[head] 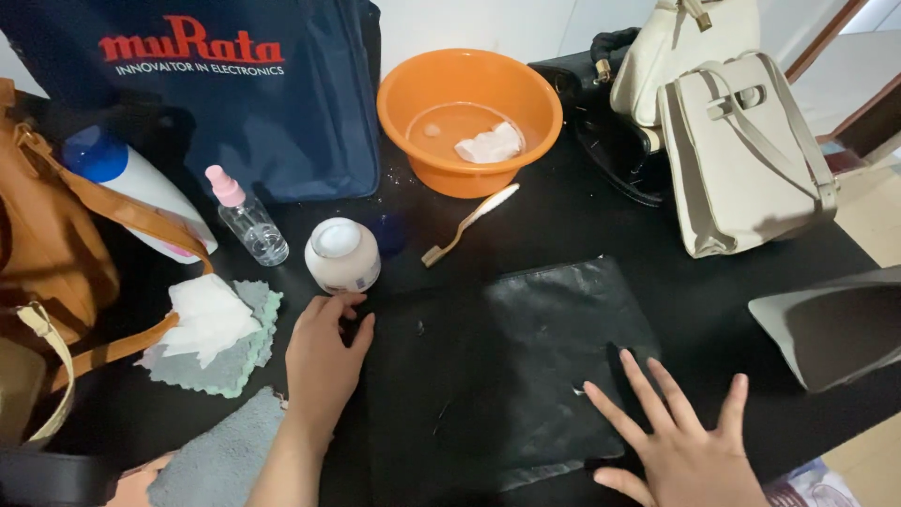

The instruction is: Cleaning and conditioning a piece of black leather on a workbench using a cloth and cleaner.

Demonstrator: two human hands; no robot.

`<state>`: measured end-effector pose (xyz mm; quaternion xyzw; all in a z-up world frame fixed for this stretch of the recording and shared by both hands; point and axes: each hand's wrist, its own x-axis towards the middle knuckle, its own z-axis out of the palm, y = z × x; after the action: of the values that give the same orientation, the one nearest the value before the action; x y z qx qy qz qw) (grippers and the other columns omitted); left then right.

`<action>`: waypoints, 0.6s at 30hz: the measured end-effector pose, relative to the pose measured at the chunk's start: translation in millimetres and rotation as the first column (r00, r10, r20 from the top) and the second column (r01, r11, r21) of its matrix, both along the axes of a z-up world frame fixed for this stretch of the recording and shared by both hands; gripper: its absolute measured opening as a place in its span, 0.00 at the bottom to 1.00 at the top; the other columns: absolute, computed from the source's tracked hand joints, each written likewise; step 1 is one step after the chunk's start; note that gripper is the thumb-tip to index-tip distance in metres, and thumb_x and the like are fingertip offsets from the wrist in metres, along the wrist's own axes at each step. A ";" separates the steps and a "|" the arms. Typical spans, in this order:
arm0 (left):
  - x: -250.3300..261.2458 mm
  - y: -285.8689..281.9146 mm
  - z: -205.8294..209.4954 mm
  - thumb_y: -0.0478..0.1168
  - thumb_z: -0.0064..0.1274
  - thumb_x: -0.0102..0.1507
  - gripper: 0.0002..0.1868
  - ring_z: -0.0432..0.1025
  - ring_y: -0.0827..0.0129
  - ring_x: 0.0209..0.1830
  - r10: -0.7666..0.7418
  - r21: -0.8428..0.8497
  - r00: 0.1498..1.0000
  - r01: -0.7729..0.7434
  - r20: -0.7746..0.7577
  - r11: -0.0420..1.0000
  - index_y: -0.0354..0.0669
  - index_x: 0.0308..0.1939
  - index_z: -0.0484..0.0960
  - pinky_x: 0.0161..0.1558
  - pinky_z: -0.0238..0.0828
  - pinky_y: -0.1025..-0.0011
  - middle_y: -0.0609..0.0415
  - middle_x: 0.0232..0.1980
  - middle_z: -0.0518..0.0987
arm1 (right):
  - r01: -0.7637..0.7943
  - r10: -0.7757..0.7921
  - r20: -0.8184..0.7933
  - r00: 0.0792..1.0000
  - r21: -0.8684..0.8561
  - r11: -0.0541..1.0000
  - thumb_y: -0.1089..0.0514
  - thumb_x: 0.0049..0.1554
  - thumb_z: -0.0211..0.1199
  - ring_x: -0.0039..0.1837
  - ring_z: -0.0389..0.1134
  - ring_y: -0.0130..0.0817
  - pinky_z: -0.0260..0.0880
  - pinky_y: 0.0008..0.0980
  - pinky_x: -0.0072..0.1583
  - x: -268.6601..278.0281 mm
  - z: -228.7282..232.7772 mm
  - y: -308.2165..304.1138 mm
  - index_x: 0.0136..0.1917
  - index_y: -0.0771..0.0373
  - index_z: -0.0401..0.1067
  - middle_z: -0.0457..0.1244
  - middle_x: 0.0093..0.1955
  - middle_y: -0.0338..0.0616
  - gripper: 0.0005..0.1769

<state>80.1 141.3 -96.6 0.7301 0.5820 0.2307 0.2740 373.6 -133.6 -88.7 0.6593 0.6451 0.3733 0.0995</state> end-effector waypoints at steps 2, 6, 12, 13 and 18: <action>0.0 -0.7 5.1 0.49 0.54 0.64 0.15 0.72 0.70 0.47 -0.003 -0.013 1.000 0.002 -0.007 1.000 0.59 0.55 0.84 0.45 0.71 0.66 0.64 0.47 0.77 | -0.002 0.001 -0.019 1.000 -0.041 0.999 0.07 0.46 0.23 0.79 0.55 0.36 0.55 0.91 0.67 7.9 -11.0 -6.0 0.75 0.36 0.56 0.50 0.84 0.42 0.57; 0.0 -0.4 6.1 0.50 0.54 0.64 0.17 0.72 0.70 0.45 -0.002 -0.042 1.000 0.001 -0.023 0.999 0.61 0.56 0.83 0.45 0.71 0.67 0.66 0.47 0.77 | 0.137 -0.193 -0.105 0.976 -0.398 0.907 0.08 0.45 0.43 0.77 0.51 0.32 0.43 1.02 0.69 2.6 30.3 19.6 0.43 0.37 0.82 0.57 0.74 0.34 0.42; -1.1 -1.3 9.9 0.49 0.55 0.64 0.16 0.73 0.71 0.47 -0.014 -0.029 1.000 0.013 -0.017 1.000 0.61 0.55 0.84 0.44 0.71 0.67 0.64 0.47 0.78 | 0.069 -0.077 -0.120 0.990 -0.071 0.995 0.11 0.50 0.36 0.77 0.55 0.37 0.52 0.79 0.69 15.4 6.0 100.1 0.75 0.31 0.58 0.51 0.82 0.39 0.49; -1.7 1.4 3.2 0.49 0.55 0.64 0.16 0.73 0.71 0.47 -0.011 -0.021 1.000 0.010 -0.018 1.000 0.61 0.55 0.84 0.44 0.71 0.67 0.64 0.47 0.78 | 0.066 -0.073 -0.122 0.990 -0.063 0.996 0.11 0.50 0.36 0.77 0.55 0.37 0.52 0.79 0.69 11.6 1.4 101.2 0.75 0.31 0.58 0.51 0.82 0.39 0.49; -0.7 6.6 -8.3 0.50 0.56 0.63 0.16 0.71 0.67 0.51 -0.056 0.015 0.998 0.057 -0.028 0.998 0.62 0.55 0.84 0.51 0.70 0.65 0.65 0.45 0.79 | 0.205 -0.244 0.001 0.970 -0.545 0.813 0.11 0.55 0.30 0.83 0.39 0.42 0.29 0.87 0.74 -36.5 32.9 125.4 0.45 0.42 0.84 0.47 0.83 0.53 0.50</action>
<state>79.5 147.8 -104.9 0.7515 0.5629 0.2175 0.2667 337.0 -8.2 -55.8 0.6882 0.6446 0.1390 0.3025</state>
